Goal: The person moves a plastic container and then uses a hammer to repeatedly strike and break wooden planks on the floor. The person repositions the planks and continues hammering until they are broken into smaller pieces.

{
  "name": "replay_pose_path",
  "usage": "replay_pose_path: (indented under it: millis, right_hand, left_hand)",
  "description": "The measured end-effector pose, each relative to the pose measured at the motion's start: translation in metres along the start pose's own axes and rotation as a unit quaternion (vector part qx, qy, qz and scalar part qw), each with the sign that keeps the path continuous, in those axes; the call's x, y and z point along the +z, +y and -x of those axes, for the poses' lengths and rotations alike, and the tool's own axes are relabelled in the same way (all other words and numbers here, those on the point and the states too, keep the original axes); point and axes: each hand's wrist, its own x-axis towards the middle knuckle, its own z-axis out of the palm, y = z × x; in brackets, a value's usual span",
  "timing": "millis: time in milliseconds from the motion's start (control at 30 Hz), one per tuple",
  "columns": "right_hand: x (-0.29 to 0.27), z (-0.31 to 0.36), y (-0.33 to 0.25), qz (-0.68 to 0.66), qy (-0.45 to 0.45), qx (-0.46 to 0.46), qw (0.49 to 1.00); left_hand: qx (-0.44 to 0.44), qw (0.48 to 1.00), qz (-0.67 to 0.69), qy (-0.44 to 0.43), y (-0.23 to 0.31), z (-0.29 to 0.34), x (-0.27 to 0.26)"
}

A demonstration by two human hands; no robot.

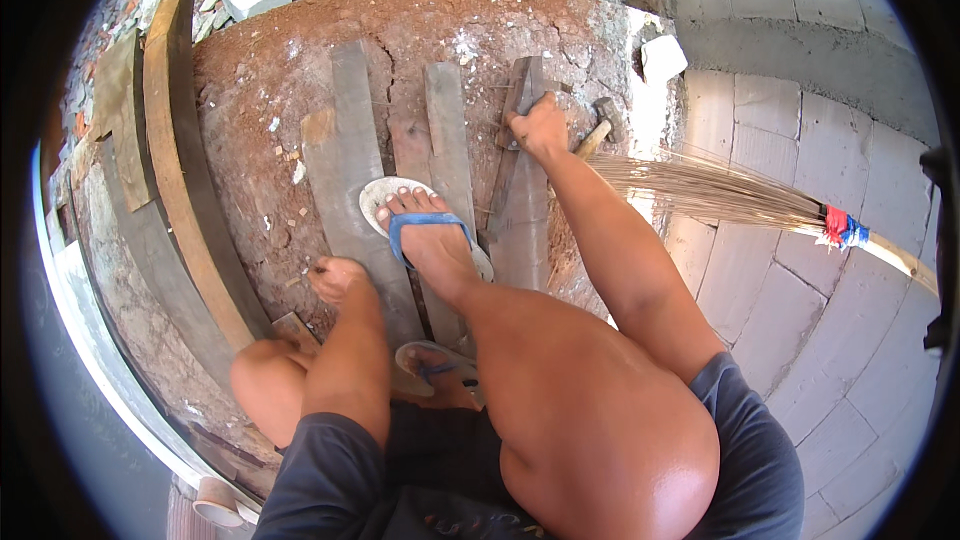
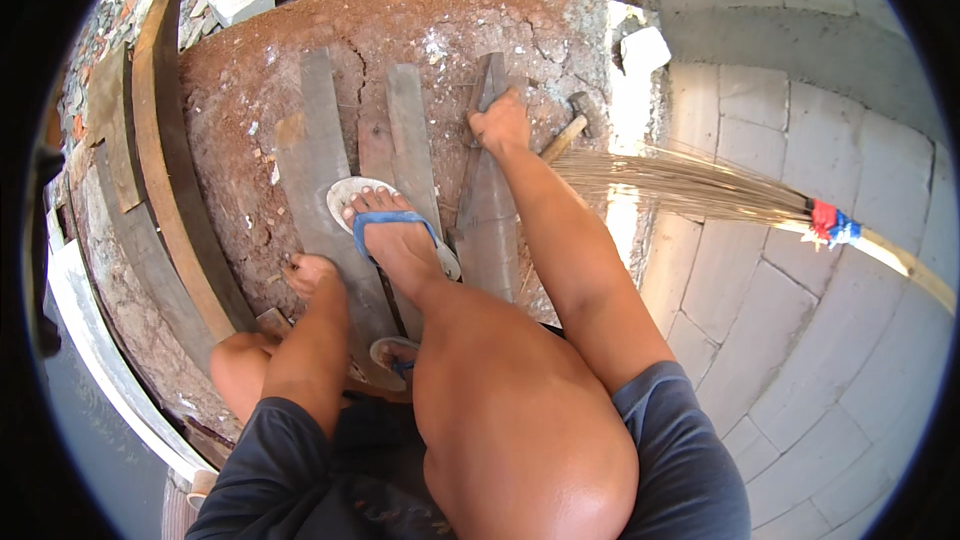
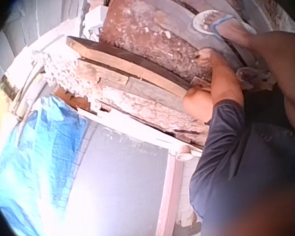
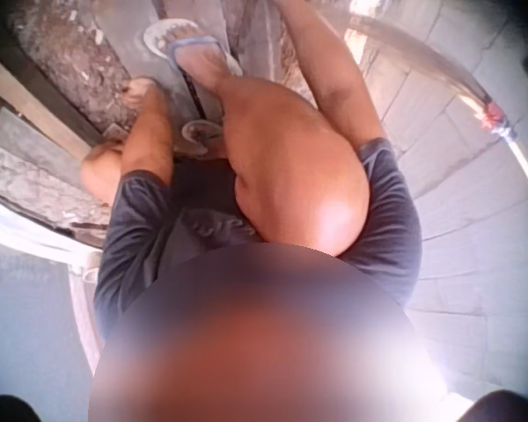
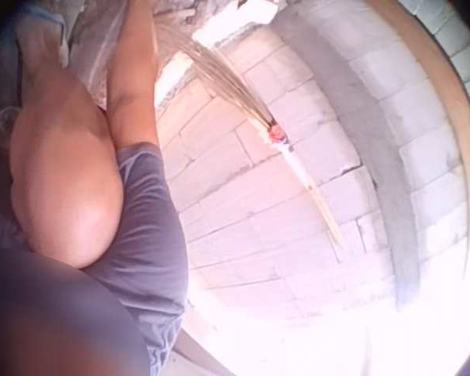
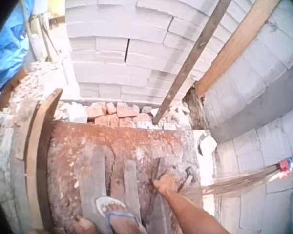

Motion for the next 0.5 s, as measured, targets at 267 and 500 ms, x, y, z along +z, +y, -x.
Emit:
replay_pose_path:
  millis: [267,500]
  right_hand:
    - [-0.013,0.007,0.001,-0.001,0.004,-0.020,1.000]
    - [-0.015,0.003,-0.008,0.028,-0.002,-0.021,0.999]
  left_hand:
    - [-0.030,0.999,-0.015,-0.016,-0.002,-0.006,0.001]
    - [0.010,0.999,-0.020,0.025,0.001,0.000,0.000]
